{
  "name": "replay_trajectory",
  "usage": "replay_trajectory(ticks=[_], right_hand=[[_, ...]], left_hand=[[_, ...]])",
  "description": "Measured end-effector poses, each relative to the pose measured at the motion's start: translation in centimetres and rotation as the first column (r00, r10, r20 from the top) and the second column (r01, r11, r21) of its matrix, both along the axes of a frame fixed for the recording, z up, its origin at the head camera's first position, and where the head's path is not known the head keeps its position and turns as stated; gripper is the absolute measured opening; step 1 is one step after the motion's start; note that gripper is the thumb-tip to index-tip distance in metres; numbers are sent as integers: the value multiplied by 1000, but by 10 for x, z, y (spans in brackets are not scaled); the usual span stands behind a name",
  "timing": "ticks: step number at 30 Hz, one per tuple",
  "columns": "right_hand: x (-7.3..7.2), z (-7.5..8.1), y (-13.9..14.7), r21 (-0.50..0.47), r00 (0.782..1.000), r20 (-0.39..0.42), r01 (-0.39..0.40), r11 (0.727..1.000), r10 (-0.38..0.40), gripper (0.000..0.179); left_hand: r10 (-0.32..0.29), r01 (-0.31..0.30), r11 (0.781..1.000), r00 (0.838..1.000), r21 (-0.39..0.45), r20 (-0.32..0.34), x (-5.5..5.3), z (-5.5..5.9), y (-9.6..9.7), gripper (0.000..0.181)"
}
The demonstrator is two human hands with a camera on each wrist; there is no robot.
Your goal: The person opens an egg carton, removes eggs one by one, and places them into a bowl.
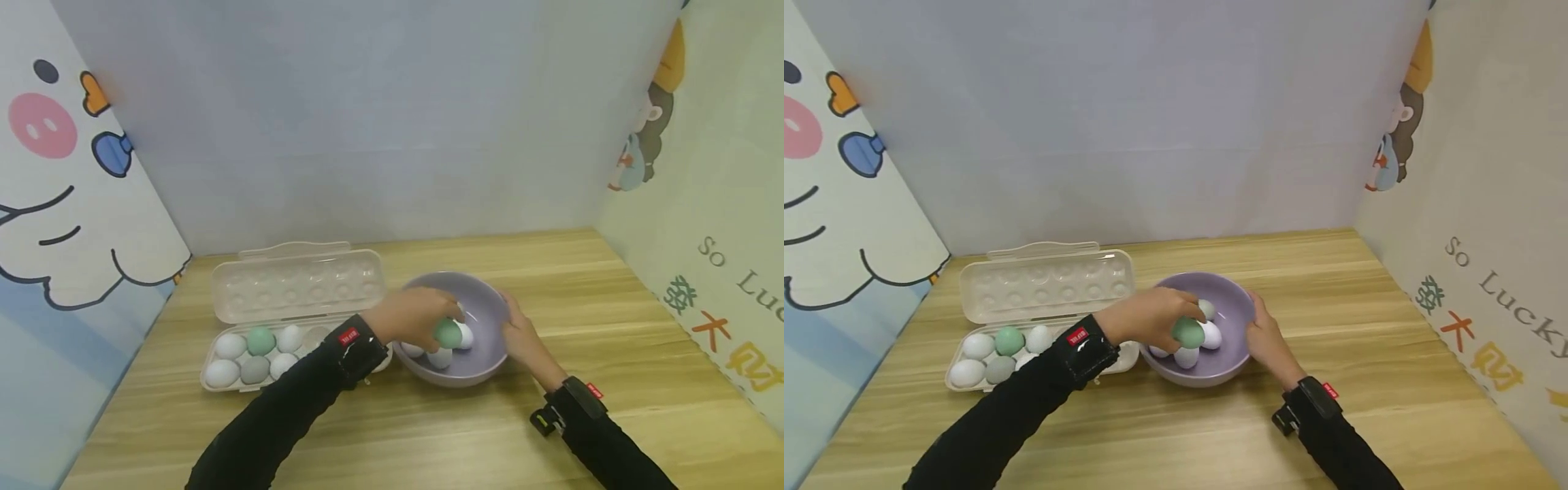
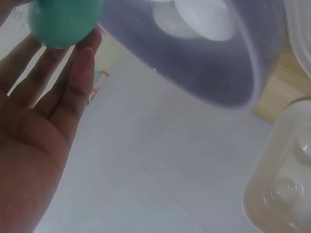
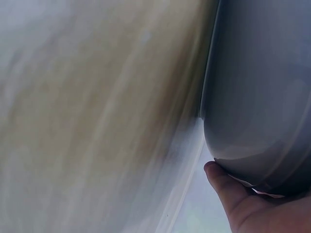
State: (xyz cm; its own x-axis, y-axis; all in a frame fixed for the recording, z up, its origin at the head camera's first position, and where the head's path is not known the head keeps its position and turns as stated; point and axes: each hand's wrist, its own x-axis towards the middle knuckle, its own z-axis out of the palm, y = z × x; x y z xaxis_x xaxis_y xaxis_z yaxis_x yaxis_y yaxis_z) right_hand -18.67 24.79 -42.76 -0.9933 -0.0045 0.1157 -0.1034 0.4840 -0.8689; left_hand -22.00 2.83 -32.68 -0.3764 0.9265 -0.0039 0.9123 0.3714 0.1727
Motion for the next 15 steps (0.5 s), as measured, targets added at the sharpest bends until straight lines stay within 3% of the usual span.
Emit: replay_trajectory(ticks=[6,11,13,15], right_hand=[[-1,-6,2,-27,1000,-4,-10,1000,10,57],[-1,-7,4,-28,1000,0,-15,999,15,58],[-1,-7,5,-20,1000,-2,-18,1000,18,58],[-2,-6,6,-10,1000,-8,-16,1000,16,57]], left_hand=[[-79,72,995,992,-76,-95,0,-16,31,24],[-103,74,988,968,-133,-229,1,-32,45,23],[-116,76,984,961,-164,-251,1,-36,48,28],[-124,83,980,964,-179,-234,1,-38,52,27]])
